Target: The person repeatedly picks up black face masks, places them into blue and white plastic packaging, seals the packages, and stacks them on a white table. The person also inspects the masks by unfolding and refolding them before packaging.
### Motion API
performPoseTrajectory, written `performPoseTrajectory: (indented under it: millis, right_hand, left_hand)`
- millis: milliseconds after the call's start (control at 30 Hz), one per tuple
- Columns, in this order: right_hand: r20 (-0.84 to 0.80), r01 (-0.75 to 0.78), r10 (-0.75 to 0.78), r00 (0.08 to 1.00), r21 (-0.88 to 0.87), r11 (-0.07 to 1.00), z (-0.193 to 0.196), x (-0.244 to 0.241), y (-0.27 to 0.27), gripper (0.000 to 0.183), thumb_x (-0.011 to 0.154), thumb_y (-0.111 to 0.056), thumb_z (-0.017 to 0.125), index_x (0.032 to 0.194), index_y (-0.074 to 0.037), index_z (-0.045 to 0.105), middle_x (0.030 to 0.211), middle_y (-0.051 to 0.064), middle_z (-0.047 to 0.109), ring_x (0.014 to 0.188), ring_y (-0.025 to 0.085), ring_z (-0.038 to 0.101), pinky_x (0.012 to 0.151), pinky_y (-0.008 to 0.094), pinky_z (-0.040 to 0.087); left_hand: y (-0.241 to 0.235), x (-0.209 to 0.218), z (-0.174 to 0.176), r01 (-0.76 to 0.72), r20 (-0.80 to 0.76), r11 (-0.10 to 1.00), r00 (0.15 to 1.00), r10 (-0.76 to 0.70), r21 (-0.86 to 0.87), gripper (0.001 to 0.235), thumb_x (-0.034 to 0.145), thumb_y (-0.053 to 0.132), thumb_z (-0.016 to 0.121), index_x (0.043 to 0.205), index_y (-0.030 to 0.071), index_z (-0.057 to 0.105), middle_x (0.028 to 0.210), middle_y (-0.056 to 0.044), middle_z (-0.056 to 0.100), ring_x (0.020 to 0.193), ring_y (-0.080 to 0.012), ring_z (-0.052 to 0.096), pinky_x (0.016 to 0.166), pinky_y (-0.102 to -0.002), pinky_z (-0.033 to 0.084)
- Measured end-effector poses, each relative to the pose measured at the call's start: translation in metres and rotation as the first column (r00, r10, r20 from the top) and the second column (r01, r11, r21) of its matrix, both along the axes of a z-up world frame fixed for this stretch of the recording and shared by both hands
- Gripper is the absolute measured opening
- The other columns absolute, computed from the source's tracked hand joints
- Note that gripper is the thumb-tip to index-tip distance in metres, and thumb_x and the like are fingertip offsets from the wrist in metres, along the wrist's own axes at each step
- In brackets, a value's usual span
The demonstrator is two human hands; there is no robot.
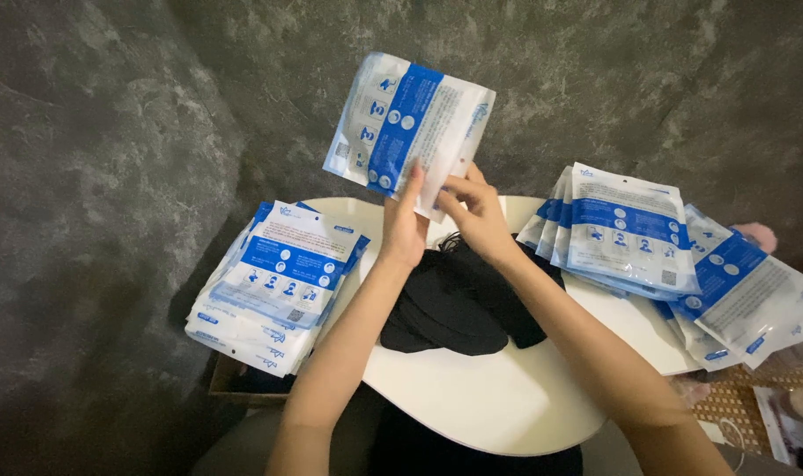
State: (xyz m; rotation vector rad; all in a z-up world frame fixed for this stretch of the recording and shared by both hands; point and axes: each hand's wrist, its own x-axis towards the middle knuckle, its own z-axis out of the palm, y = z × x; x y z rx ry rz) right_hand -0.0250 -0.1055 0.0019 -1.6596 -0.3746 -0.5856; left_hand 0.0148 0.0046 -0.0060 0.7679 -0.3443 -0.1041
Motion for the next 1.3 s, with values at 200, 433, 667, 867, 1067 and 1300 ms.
performPoseTrajectory:
  millis: [200,433,667,867,1067,1300]
  right_hand:
    - [-0.017,-0.08,0.111,0.994,0.585,0.807,-0.017,0.011,-0.018,0.069,0.105,-0.035,0.067,0.155,-0.011,0.026,0.15,0.023,0.044,0.137,0.036,0.047,0.118,0.052,0.035]
    - [-0.187,0.012,0.175,0.967,0.717,0.697,0.03,0.022,-0.018,0.056,0.089,-0.04,0.083,0.126,-0.01,0.054,0.116,0.011,0.069,0.106,0.028,0.07,0.096,0.053,0.055]
    - [-0.258,0.066,0.006,0.966,0.27,0.961,0.018,0.032,-0.074,0.025,0.091,-0.036,0.082,0.102,-0.016,0.072,0.097,0.006,0.076,0.092,0.022,0.075,0.086,0.048,0.059]
    - [-0.161,-0.024,-0.087,0.983,-0.585,0.811,0.064,0.019,-0.098,0.038,0.086,-0.031,0.085,0.071,-0.002,0.067,0.058,0.013,0.063,0.056,0.025,0.059,0.059,0.038,0.051]
    - [0.046,0.113,-0.126,0.991,-0.797,0.594,0.095,-0.009,-0.056,0.029,0.079,-0.033,0.088,0.082,-0.008,0.073,0.07,0.014,0.069,0.061,0.036,0.064,0.06,0.042,0.051]
    - [0.04,0.009,-0.003,0.999,-0.153,0.988,0.067,-0.016,-0.076,0.08,0.092,-0.023,0.077,0.157,-0.009,0.032,0.139,0.015,0.058,0.121,0.018,0.059,0.106,0.031,0.049]
  left_hand:
    - [0.005,0.009,-0.014,-0.107,-0.098,0.975,0.987,0.128,0.193,0.074,0.088,0.041,0.082,0.139,0.0,0.047,0.133,-0.025,0.06,0.128,-0.0376,0.057,0.109,-0.053,0.048]
    - [-0.003,0.005,-0.024,-0.111,0.097,0.938,0.992,0.083,0.33,0.048,0.09,0.029,0.083,0.132,0.016,0.064,0.123,-0.006,0.071,0.115,-0.0196,0.066,0.099,-0.042,0.057]
    - [0.023,0.018,0.006,-0.28,-0.029,0.924,0.954,0.298,0.258,0.075,0.086,0.054,0.077,0.139,0.008,0.052,0.131,-0.017,0.058,0.122,-0.0314,0.057,0.104,-0.048,0.049]
    - [0.036,0.002,0.036,-0.566,0.684,0.753,0.697,0.218,0.337,0.076,0.095,0.032,0.08,0.156,0.017,0.036,0.149,-0.013,0.049,0.143,-0.0323,0.04,0.12,-0.052,0.032]
    - [0.019,-0.004,0.043,-0.618,0.801,0.701,0.588,0.112,0.356,0.019,0.092,0.025,0.079,0.11,0.021,0.075,0.113,0.003,0.075,0.112,-0.0154,0.069,0.102,-0.033,0.049]
    - [0.03,0.011,0.027,-0.536,0.307,0.81,0.832,0.462,0.236,0.018,0.086,0.025,0.082,0.079,0.011,0.072,0.07,0.012,0.054,0.072,-0.0001,0.042,0.062,-0.02,0.035]
